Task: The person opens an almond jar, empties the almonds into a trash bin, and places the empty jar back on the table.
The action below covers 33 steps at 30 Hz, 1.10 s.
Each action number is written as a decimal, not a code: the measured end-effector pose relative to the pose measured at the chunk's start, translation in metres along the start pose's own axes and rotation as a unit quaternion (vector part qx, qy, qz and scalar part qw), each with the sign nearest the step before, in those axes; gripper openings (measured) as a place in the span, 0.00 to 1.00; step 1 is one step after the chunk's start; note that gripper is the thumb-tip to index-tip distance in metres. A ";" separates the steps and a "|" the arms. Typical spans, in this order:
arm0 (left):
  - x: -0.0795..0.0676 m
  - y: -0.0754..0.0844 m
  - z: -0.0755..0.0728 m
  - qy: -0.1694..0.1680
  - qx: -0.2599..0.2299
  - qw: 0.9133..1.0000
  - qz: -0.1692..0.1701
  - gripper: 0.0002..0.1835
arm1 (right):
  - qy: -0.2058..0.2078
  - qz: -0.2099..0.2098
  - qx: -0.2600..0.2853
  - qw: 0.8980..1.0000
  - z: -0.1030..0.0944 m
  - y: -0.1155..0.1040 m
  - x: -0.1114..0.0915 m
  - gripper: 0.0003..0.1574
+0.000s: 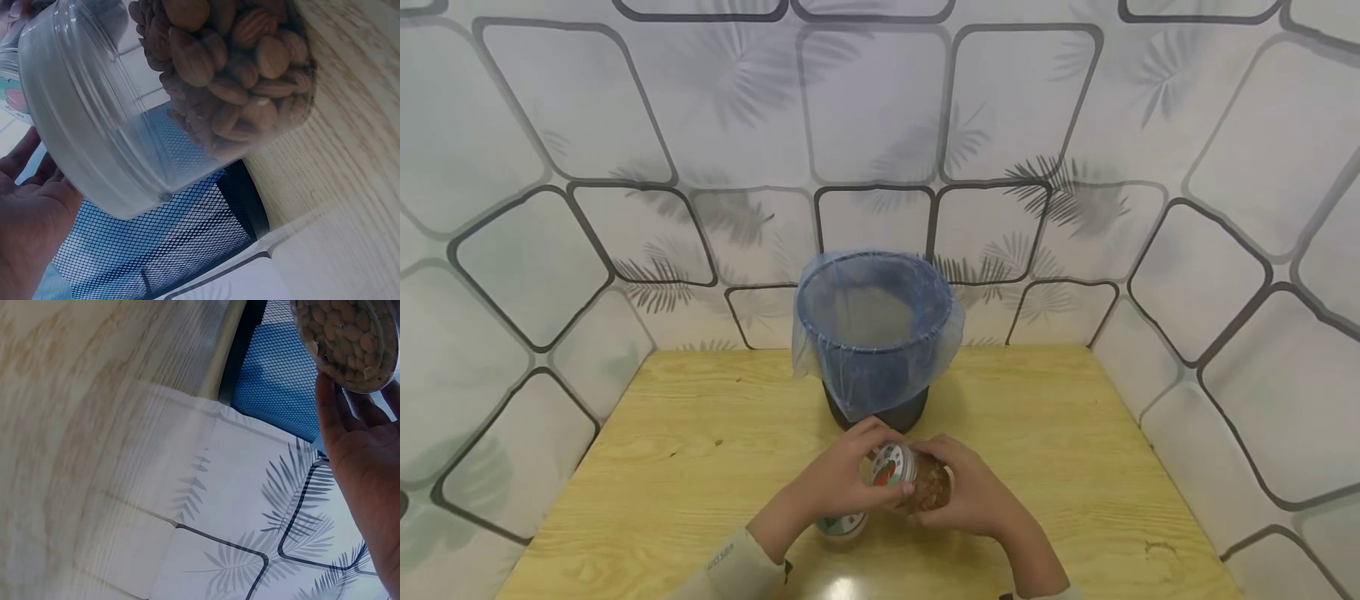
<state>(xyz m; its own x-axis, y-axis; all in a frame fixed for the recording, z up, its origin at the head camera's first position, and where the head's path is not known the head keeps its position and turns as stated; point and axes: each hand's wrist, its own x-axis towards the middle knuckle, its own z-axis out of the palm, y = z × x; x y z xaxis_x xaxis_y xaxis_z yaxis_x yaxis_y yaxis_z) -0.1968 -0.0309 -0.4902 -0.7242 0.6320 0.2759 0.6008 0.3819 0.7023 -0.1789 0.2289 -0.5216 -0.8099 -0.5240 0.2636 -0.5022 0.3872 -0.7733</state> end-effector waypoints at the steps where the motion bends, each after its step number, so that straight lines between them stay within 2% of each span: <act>1: 0.000 0.000 0.000 0.003 -0.002 1.000 -0.002 0.28 | 0.000 0.000 0.001 1.000 0.000 0.000 0.000 0.50; 11: -0.001 0.001 0.002 0.026 0.011 0.999 -0.036 0.25 | -0.004 -0.002 0.005 1.000 0.000 -0.001 0.000 0.49; 19: -0.001 0.003 0.001 0.012 -0.011 0.998 -0.054 0.27 | -0.006 -0.007 0.011 1.000 -0.001 -0.001 0.000 0.48; 26: -0.002 -0.002 0.000 0.000 0.014 1.000 -0.002 0.38 | 0.001 -0.021 0.004 1.000 -0.004 0.000 -0.001 0.45; 33: -0.003 -0.002 -0.001 -0.024 -0.017 0.999 0.033 0.48 | 0.000 -0.013 -0.002 1.000 -0.007 0.003 -0.001 0.46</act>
<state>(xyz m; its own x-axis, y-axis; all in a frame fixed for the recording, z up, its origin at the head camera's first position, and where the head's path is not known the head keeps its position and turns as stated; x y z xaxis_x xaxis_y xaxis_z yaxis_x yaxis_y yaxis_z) -0.1958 -0.0344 -0.4920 -0.6652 0.6876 0.2911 0.6351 0.3159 0.7049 -0.1813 0.2359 -0.5199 -0.7960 -0.5345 0.2841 -0.5250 0.3761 -0.7635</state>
